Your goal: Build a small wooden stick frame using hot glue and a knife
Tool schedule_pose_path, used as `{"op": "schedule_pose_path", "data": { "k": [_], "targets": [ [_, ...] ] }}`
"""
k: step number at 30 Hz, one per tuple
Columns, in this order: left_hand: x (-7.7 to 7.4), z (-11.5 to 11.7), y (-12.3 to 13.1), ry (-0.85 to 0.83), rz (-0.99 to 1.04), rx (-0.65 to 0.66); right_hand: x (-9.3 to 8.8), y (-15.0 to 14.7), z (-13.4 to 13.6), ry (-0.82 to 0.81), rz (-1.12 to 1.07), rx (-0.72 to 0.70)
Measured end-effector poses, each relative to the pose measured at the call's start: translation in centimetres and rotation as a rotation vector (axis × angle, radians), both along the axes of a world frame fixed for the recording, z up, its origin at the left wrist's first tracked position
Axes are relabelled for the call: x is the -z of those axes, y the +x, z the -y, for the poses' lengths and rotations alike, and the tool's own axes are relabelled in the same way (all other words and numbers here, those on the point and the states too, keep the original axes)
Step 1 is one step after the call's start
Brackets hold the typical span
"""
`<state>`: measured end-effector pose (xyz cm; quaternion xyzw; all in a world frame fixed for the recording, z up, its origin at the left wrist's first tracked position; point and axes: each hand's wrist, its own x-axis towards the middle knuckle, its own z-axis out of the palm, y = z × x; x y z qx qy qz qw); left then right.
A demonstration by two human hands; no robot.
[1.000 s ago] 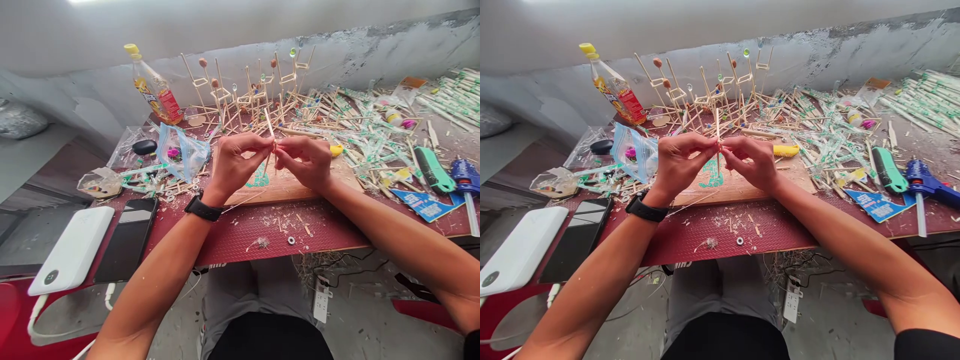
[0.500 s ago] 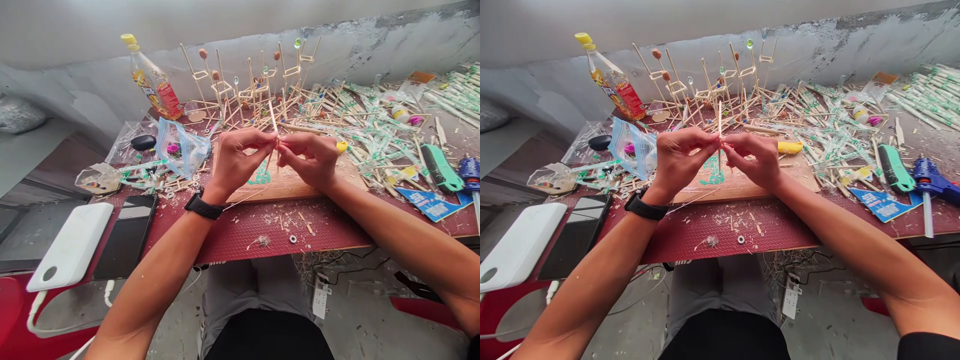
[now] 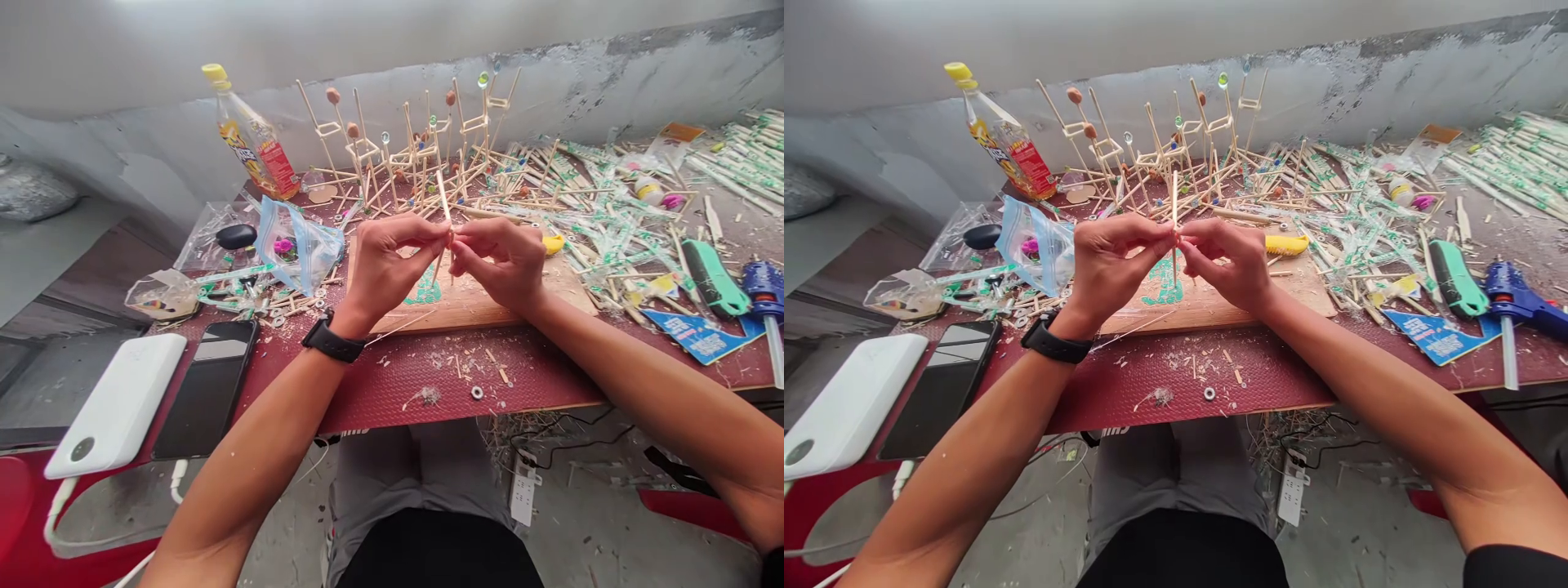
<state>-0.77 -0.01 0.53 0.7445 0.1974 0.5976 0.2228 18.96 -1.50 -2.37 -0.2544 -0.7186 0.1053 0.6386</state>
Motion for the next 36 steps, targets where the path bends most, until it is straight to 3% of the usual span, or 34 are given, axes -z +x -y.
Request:
{"op": "schedule_pose_path", "data": {
  "k": [4,14,19,26,36],
  "targets": [
    [0.4,0.1,0.1,-0.042,0.048,-0.014,0.0,0.1,0.0,0.022,-0.007,-0.016],
    [0.1,0.3,0.0,0.035,-0.002,-0.015,-1.2,0.1,0.3,0.025,0.073,0.044],
    [0.1,0.2,-0.1,0.071,-0.027,0.001,-1.5,-0.1,0.5,0.063,0.056,-0.004],
    [0.0,0.5,0.0,0.116,-0.029,-0.058,0.0,-0.1,0.0,-0.057,-0.077,-0.141],
    [-0.1,0.7,-0.1,0.076,-0.066,-0.024,-1.2,0.0,0.4,0.089,0.049,-0.001]
  ]
}}
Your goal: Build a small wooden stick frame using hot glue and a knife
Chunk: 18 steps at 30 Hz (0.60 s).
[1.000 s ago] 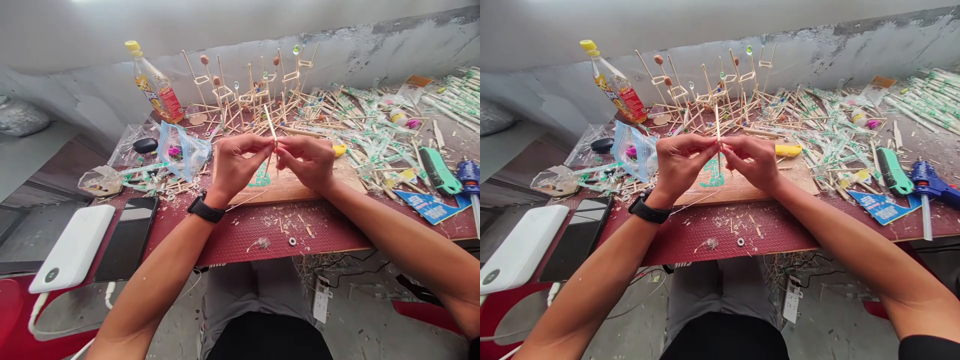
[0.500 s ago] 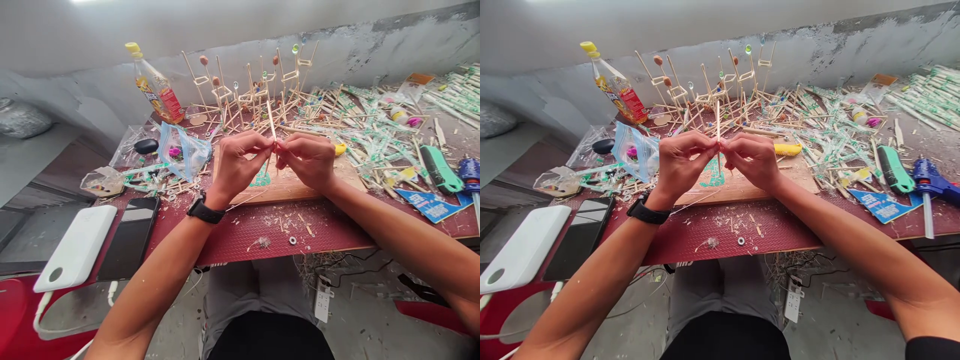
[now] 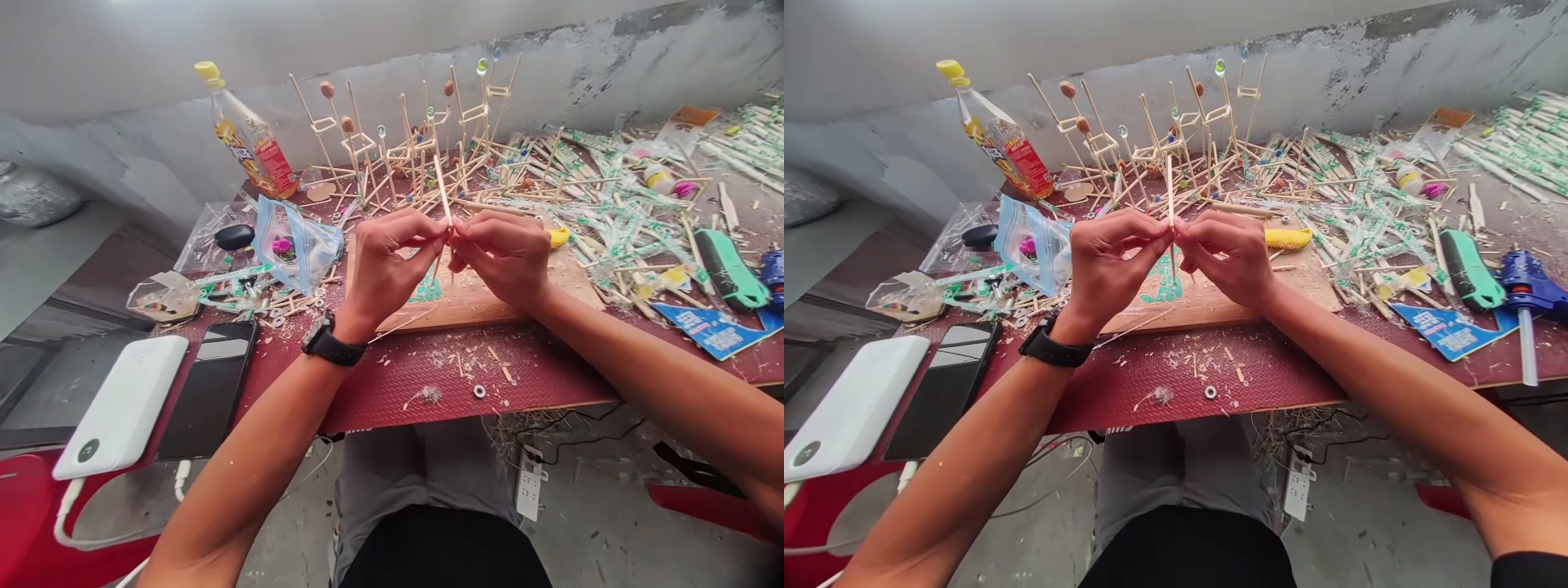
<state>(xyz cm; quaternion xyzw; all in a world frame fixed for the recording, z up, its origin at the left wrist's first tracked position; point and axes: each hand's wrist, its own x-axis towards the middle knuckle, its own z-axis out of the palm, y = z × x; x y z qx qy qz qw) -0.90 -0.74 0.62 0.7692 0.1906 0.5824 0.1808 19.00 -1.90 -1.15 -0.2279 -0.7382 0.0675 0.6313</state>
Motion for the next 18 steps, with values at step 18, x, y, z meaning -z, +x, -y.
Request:
{"op": "schedule_pose_path", "data": {
  "k": [18],
  "targets": [
    [0.1,-0.2,0.2,0.028,0.006,0.013,0.7,-0.2,0.1,-0.023,-0.058,-0.08]
  ]
}}
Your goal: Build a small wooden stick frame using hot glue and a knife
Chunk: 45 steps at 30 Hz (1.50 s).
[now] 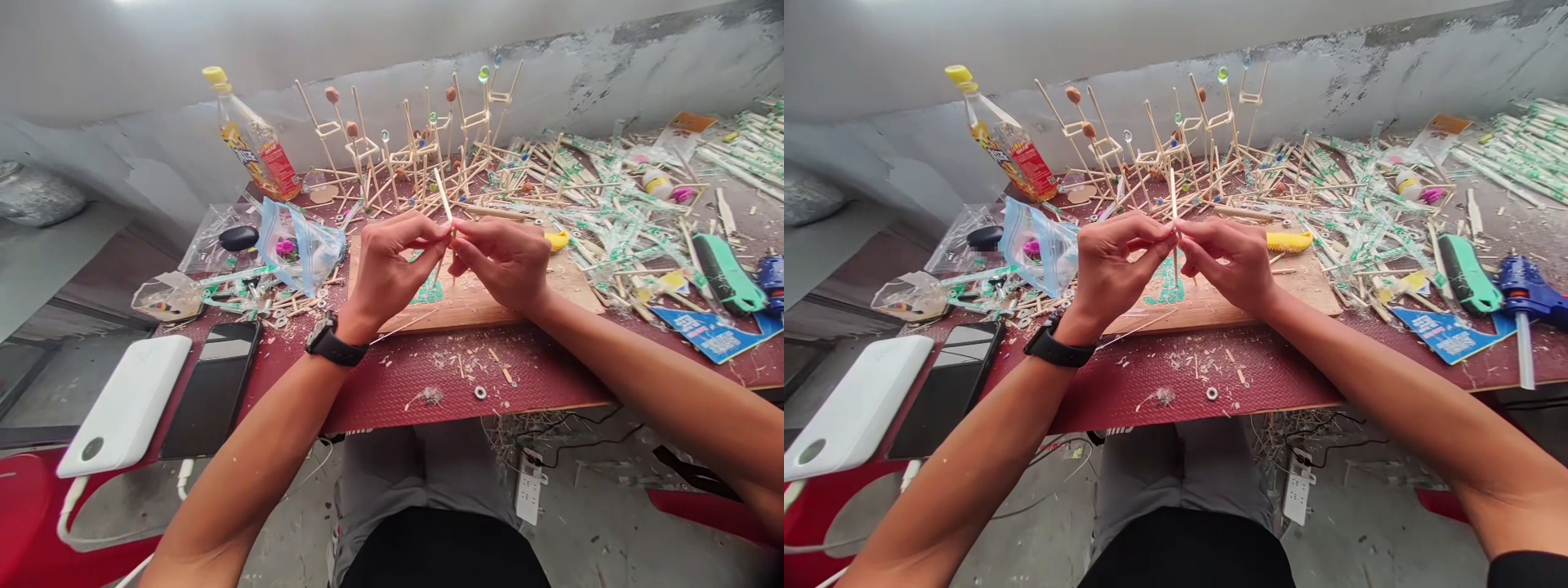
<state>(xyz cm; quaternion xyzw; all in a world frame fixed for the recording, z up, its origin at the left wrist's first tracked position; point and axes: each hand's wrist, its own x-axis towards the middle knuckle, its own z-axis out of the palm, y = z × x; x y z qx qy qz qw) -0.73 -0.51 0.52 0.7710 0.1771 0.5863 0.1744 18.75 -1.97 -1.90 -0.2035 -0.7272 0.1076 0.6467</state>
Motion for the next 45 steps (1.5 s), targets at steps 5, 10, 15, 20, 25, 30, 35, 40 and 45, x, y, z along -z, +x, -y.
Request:
{"op": "schedule_pose_path", "data": {
  "k": [5,10,15,20,25,30,35,40,45],
  "targets": [
    [-0.1,0.0,0.0,0.01,-0.026,-0.008,-0.8,-0.1,0.5,-0.017,0.035,0.08],
    [-0.2,0.1,0.0,-0.013,-0.037,-0.01,-0.8,-0.2,0.5,-0.042,0.031,0.123],
    [-0.3,0.1,-0.1,-0.078,-0.064,-0.018,-0.9,-0.3,0.5,-0.018,0.032,0.083],
    [-0.4,0.2,-0.2,-0.086,-0.071,-0.026,-0.9,-0.3,0.6,-0.076,0.041,0.141],
    [-0.4,0.3,-0.2,-0.109,-0.047,-0.034,-0.9,-0.2,0.3,-0.024,0.029,0.083],
    [-0.3,-0.3,-0.4,-0.189,0.118,0.002,-0.1,0.6,-0.5,-0.105,-0.027,-0.01],
    [-0.7,-0.9,-0.7,-0.359,0.234,0.106,0.3,1.7,-1.7,-0.183,-0.034,0.057],
    [-1.0,-0.7,-0.8,-0.594,0.233,0.243,-0.5,2.5,-2.0,-0.136,0.084,0.196],
    [-0.9,-0.9,-1.2,-0.78,0.233,0.309,-1.5,3.0,-2.0,-0.066,0.267,0.189]
  ]
}}
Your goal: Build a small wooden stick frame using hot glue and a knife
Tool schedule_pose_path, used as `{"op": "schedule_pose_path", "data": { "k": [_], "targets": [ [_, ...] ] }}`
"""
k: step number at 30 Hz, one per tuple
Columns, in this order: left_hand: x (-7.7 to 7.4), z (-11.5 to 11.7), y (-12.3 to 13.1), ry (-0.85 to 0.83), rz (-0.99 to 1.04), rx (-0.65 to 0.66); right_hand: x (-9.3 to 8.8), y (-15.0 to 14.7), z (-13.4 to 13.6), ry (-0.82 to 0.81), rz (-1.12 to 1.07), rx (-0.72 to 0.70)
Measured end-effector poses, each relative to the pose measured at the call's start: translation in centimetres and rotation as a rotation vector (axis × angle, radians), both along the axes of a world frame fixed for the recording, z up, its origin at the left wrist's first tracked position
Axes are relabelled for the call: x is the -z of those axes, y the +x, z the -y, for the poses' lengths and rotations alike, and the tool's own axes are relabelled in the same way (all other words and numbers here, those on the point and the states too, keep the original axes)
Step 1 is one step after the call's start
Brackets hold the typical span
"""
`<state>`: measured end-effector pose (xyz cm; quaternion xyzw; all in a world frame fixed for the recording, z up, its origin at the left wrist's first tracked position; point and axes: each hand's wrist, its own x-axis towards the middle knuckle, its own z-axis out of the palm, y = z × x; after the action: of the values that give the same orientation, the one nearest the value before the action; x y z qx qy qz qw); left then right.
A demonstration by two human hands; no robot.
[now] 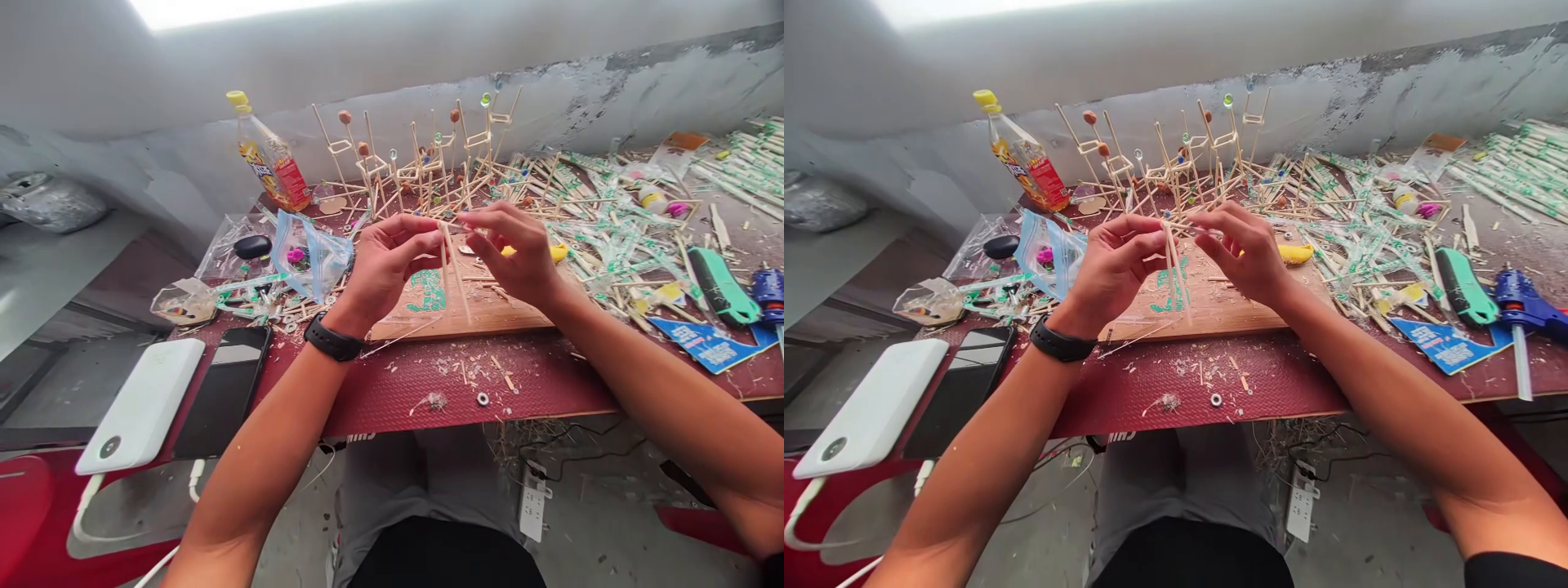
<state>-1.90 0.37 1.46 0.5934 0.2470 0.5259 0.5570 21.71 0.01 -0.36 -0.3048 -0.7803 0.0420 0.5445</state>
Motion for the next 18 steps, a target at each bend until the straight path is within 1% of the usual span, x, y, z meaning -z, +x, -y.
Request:
{"op": "schedule_pose_path", "data": {
  "k": [3,5,7,9,12,15,18],
  "targets": [
    [0.2,-0.2,-0.2,-0.037,-0.019,0.065,-0.3,0.2,-0.1,0.024,0.057,0.019],
    [0.3,-0.3,-0.3,-0.019,-0.026,0.1,-0.4,0.4,-0.1,0.039,0.075,0.043],
    [0.4,-0.3,-0.3,0.015,-0.023,0.106,-0.5,0.6,-0.2,0.052,0.091,0.068],
    [0.3,-0.3,-0.2,0.072,-0.043,0.081,-0.6,0.8,-0.2,0.042,0.116,0.093],
    [0.2,-0.2,-0.1,0.201,-0.115,0.008,-0.6,1.0,-0.3,0.021,0.149,0.103],
    [0.3,-0.2,-0.1,0.344,-0.154,-0.069,-0.4,1.1,-0.4,0.041,0.168,0.083],
    [0.5,-0.3,-0.1,0.464,-0.183,-0.152,-0.3,1.2,-0.5,0.025,0.176,0.052]
  ]
}}
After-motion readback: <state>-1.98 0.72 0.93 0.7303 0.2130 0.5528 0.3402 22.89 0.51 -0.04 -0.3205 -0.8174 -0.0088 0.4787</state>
